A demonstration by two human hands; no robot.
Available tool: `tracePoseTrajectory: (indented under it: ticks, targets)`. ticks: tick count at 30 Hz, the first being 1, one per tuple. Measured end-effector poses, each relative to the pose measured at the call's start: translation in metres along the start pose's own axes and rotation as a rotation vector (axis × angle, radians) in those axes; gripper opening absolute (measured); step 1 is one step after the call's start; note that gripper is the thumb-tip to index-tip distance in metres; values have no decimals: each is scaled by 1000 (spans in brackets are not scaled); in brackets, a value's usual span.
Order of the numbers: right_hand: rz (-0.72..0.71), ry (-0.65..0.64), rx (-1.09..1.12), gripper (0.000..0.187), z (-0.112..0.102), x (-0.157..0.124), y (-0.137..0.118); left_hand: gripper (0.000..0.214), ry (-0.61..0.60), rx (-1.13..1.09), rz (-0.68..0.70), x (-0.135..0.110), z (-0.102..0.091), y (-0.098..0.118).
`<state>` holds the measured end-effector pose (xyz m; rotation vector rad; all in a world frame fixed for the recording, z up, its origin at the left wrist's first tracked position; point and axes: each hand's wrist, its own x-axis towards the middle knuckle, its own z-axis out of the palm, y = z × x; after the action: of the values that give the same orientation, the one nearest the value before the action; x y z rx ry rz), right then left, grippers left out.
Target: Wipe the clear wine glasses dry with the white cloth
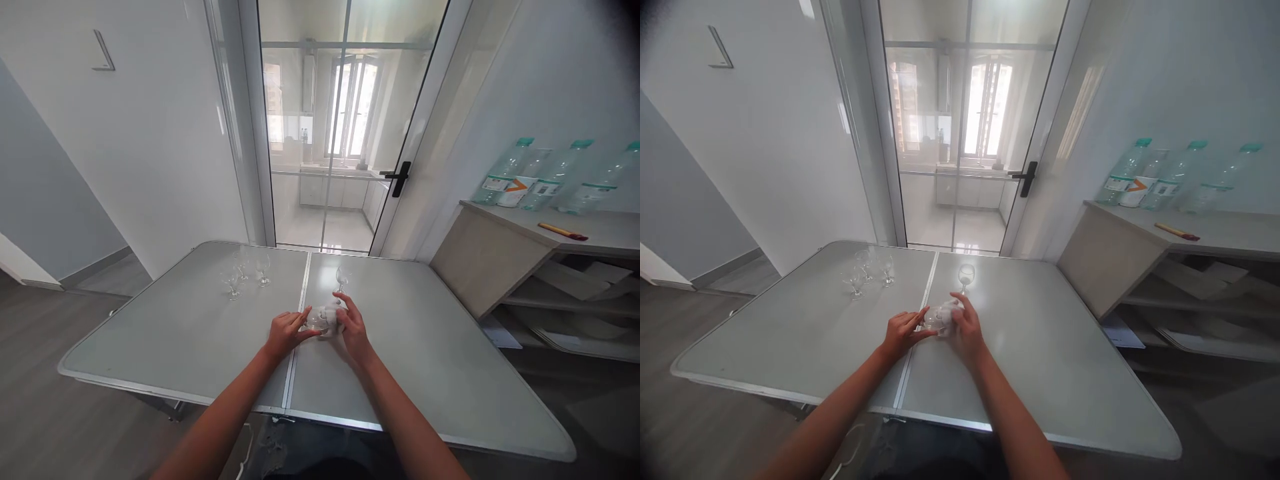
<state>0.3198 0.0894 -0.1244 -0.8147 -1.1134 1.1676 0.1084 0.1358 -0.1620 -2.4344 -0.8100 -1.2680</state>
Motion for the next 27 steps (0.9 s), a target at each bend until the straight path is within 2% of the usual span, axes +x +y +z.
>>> tracePoseTrajectory:
  ticks: [5, 8, 13, 15, 17, 19, 21, 23, 25, 27]
  targets:
    - [-86, -187, -378, 52, 3, -3, 11, 55, -65, 58, 32, -3, 1, -1]
    - [-39, -231, -328, 49, 4, -2, 12, 52, -120, 51, 65, -3, -2, -1]
    - [44, -26, 67, 38, 2, 1, 5, 51, -136, -10, 25, -1, -2, -2]
    - [27, 99, 141, 40, -2, 3, 2, 51, -143, -31, -15, 0, -1, -3]
    - [-19, 251, 178, 51, -8, 5, 0, 48, -151, -52, -50, 3, 0, -3]
    - [-76, 341, 142, 54, -13, 7, -1, 44, -183, -62, -33, 6, 0, -2]
    - [-93, 276, 40, 46, -16, 7, 2, 39, -226, -81, 25, 8, 0, 0]
    - [-65, 120, -27, 37, -15, 6, 7, 25, -258, -118, 63, 8, 0, 2]
    - [-17, 3, 7, 36, -12, 5, 12, 16, -273, -197, 58, 7, 0, 3]
    - [47, -41, 116, 38, -6, 4, 15, 18, -266, -297, -1, 4, 1, 4]
